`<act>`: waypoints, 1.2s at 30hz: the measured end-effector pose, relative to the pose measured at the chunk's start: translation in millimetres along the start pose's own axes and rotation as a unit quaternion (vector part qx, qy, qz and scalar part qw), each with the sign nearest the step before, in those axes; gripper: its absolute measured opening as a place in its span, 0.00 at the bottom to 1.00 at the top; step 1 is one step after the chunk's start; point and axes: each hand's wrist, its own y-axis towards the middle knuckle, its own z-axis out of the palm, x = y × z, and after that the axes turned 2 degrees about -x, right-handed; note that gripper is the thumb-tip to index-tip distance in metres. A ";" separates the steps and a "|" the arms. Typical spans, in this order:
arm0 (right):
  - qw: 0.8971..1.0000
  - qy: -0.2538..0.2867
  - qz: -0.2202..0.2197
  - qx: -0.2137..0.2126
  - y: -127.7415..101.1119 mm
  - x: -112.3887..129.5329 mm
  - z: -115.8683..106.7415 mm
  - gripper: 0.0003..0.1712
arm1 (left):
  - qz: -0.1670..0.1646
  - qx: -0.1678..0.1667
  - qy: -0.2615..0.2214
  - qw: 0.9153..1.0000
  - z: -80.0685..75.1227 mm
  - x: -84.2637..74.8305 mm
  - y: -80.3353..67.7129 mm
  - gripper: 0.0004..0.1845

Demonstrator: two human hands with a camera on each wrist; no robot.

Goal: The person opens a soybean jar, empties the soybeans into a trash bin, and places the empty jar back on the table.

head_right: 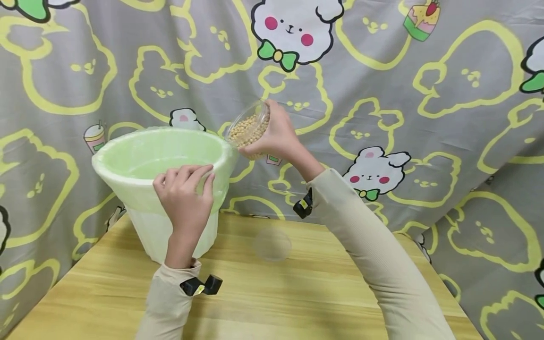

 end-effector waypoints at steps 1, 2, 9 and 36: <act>1.000 -0.004 -0.009 0.000 1.9 1.2 1.8 0.71 | 0.000 0.000 0.000 1.000 0.1 -0.1 0.0 0.05; 1.000 -0.006 -0.016 0.001 3.8 2.4 3.5 0.70 | 0.000 0.001 0.001 1.000 0.2 0.1 0.0 0.05; 0.998 -0.050 -0.041 0.018 12.6 10.0 9.9 0.72 | -0.002 0.007 0.003 1.000 -0.5 -0.6 1.0 0.06; 0.983 -0.157 -0.073 0.061 25.7 37.5 12.1 0.74 | -0.006 0.012 0.000 1.000 -1.8 -1.8 2.3 0.06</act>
